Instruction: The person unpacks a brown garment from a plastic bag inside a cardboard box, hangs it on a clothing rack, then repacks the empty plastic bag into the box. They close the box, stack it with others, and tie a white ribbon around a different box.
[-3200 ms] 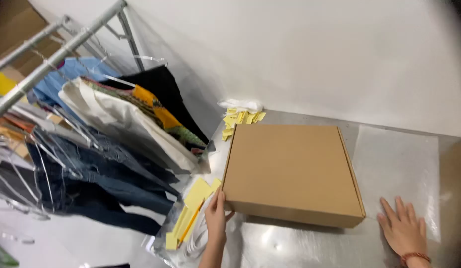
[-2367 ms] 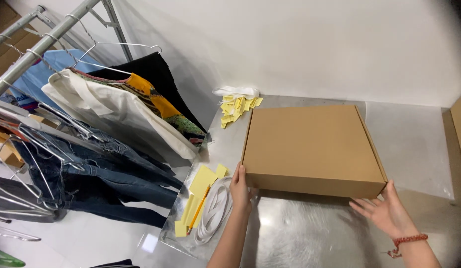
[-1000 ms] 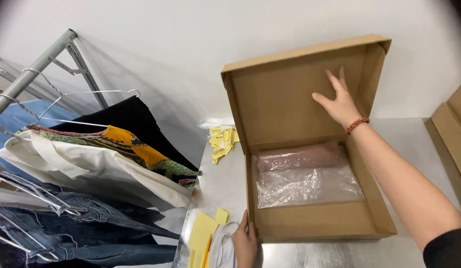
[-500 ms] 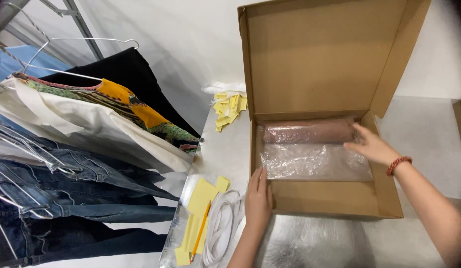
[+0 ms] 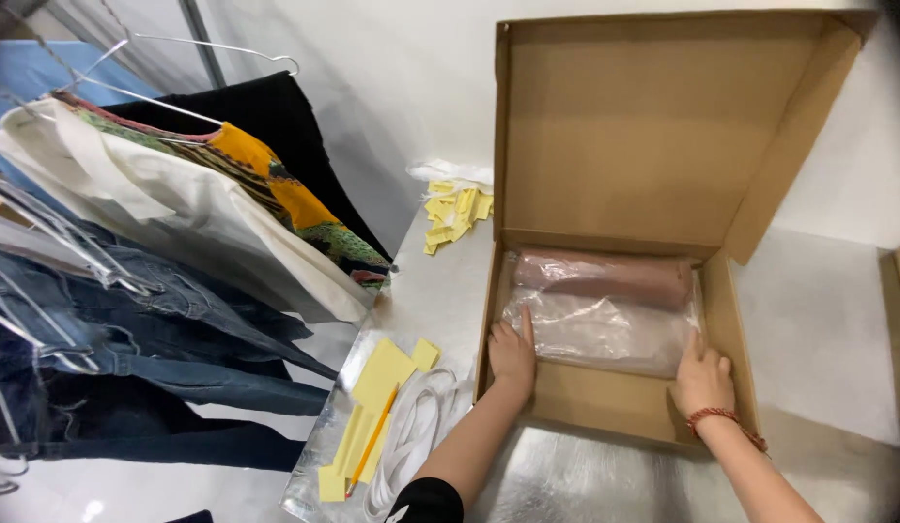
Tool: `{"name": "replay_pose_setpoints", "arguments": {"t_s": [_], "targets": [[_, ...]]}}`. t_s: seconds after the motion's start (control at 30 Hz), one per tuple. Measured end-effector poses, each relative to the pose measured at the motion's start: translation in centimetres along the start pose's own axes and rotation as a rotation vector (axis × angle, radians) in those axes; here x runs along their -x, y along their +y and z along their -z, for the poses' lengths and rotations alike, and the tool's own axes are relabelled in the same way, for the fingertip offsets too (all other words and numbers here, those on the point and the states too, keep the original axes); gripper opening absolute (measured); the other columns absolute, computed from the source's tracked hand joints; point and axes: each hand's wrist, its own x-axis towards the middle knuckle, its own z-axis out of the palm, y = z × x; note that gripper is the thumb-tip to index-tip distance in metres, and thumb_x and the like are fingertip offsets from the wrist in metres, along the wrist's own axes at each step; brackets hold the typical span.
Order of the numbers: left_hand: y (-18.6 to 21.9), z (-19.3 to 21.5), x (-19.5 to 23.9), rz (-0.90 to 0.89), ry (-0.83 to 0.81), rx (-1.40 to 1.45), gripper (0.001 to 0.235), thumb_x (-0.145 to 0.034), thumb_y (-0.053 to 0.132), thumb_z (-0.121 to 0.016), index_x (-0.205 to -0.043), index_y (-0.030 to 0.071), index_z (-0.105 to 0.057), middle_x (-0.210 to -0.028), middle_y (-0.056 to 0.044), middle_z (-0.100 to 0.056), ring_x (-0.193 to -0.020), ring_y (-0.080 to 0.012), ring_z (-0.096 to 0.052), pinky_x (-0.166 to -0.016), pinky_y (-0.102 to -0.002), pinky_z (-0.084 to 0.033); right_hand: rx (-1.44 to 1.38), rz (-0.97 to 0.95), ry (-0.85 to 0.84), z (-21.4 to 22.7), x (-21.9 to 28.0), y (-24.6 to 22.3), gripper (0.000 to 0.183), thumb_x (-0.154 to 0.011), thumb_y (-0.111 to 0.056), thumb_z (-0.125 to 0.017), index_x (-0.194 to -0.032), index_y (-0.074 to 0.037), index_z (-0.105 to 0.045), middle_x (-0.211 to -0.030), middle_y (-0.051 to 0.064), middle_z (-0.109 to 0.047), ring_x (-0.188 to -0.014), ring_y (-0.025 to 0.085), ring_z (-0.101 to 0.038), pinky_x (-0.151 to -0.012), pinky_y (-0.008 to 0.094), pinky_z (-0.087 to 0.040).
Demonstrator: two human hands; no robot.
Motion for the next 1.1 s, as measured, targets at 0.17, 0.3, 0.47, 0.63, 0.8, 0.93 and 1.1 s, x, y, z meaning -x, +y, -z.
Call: {"name": "replay_pose_setpoints", "arguments": {"t_s": [0.17,0.3,0.47,0.63,0.8,0.93,1.1], "targets": [[-0.5,0.2,-1.3,0.029,-0.173,-0.111,0.071,-0.111,0.015,-0.038,-0.175,0.021,-0.008,-0.154,-0.032,-0.046,-0.135,-0.0412,-0.047,-0.093,-0.04,-0.05,0.119,0.04,0.003,2.3,-2.0,0.9,0.056,-0.089,-0.041,-0.07,-0.134,-0.009,-0.06,-0.106,0.022,-0.084,-0.108,0.043,-0.078,-0.087,0.05,-0.065],[-1.9,1.0,-1.1,-0.122,0.146,-0.144,0.071,-0.105,0.013,-0.051,-0.172,0.013,-0.028,-0.125,-0.019,-0.06,-0.111,-0.037,-0.054,-0.082,-0.039,-0.051,-0.019,0.014,0.106,0.8,-7.4,6.2,0.049,-0.086,-0.052,-0.07,-0.132,-0.035,-0.08,-0.114,0.008,-0.09,-0.107,0.032,-0.084,-0.094,0.041,-0.062],[-4.9,5.2,-3.4,-0.041,0.411,0.38,0.009,-0.093,0.012,-0.059,-0.096,0.005,-0.064,-0.099,-0.022,-0.063,-0.09,-0.0436,-0.057,-0.076,-0.052,-0.044,-0.386,0.046,0.254,5.6,-7.9,6.3,0.038,-0.099,-0.045,-0.073,-0.125,-0.019,-0.082,-0.12,0.013,-0.085,-0.113,0.032,-0.077,-0.101,0.043,-0.052],[-7.3,10.7,-4.2,-0.002,0.291,0.79,0.037,-0.087,0.002,-0.054,-0.11,0.016,-0.08,-0.107,-0.014,-0.06,-0.08,-0.0451,-0.067,-0.073,-0.053,-0.054,-0.54,0.103,0.336,8.5,-7.8,4.3,0.032,-0.109,-0.036,-0.067,-0.126,-0.01,-0.076,-0.12,0.014,-0.082,-0.105,0.033,-0.075,-0.098,0.044,-0.05],[-7.1,13.0,-5.4,0.139,0.401,1.111,0.016,-0.096,0.019,-0.074,-0.111,0.017,-0.08,-0.09,-0.004,-0.081,-0.082,-0.0223,-0.075,-0.08,-0.034,-0.056,-0.733,0.031,0.346,12.3,-5.9,1.5,0.045,-0.108,-0.031,-0.073,-0.148,-0.017,-0.058,-0.093,0.01,-0.08,-0.093,0.017,-0.065,-0.092,0.036,-0.043],[-7.1,16.4,-4.9,0.154,0.388,1.16,0.015,-0.095,0.012,-0.071,-0.109,0.013,-0.074,-0.078,-0.003,-0.076,-0.069,-0.0199,-0.066,-0.073,-0.034,-0.052,-0.855,0.02,0.372,15.6,-3.6,-0.5,0.049,-0.109,-0.025,-0.071,-0.153,-0.015,-0.054,-0.091,0.011,-0.076,-0.11,0.012,-0.062,-0.095,0.035,-0.041],[-6.9,19.2,-3.7,-0.017,0.413,1.271,0.031,-0.101,0.015,-0.062,-0.132,0.016,-0.062,-0.084,0.001,-0.064,-0.074,-0.0157,-0.063,-0.076,-0.033,-0.05,-1.364,0.208,0.406,13.9,-5.8,2.4,0.036,-0.122,-0.004,-0.06,-0.157,-0.006,-0.051,-0.086,0.016,-0.057,-0.079,0.034,-0.067,-0.085,0.047,-0.062]]}}
